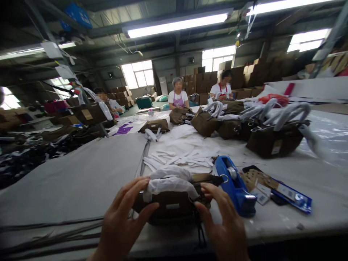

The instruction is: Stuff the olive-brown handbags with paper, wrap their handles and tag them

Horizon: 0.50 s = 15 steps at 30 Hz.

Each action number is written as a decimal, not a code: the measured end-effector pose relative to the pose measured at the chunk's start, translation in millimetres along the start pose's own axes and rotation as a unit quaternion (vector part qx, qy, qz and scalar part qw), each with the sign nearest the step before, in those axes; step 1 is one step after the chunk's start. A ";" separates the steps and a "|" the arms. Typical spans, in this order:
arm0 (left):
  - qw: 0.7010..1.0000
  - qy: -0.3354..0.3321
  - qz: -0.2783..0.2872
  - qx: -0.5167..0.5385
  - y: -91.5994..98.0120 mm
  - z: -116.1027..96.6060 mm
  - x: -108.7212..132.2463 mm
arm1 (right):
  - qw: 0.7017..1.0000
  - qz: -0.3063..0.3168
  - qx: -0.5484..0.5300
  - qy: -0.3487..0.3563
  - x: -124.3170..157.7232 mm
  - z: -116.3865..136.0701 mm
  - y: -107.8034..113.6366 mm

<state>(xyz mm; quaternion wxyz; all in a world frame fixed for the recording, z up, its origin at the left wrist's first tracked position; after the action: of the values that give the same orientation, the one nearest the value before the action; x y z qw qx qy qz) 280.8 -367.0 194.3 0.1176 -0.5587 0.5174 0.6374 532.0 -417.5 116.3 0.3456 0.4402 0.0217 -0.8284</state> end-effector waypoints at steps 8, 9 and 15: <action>0.994 -0.045 0.048 0.085 -20.1 -20.4 -11.1 | 0.985 0.074 -0.134 0.079 -22.2 26.3 -39.8; 0.981 0.009 0.137 0.138 -33.9 -9.2 -12.1 | 0.976 0.120 -0.178 0.026 -26.0 14.8 -48.8; 0.802 0.291 0.392 0.345 -68.0 34.9 8.6 | 0.804 0.240 -0.479 -0.257 -20.5 -28.1 -87.9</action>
<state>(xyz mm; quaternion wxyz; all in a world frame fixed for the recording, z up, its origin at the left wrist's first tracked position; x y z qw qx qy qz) 306.8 -313.3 145.6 -0.1134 -0.3903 0.8878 0.2157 507.8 -329.7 90.8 0.6934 -0.0195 0.2196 -0.6860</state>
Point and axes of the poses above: each hand's wrist, its own x-axis away from the middle knuckle, its own y-axis out of the back of the hand, z = x × y, the point moved 10 cm from there along -x, towards the middle knuckle, and after that the axes turned 3 degrees about -x, right-handed, at the moved point
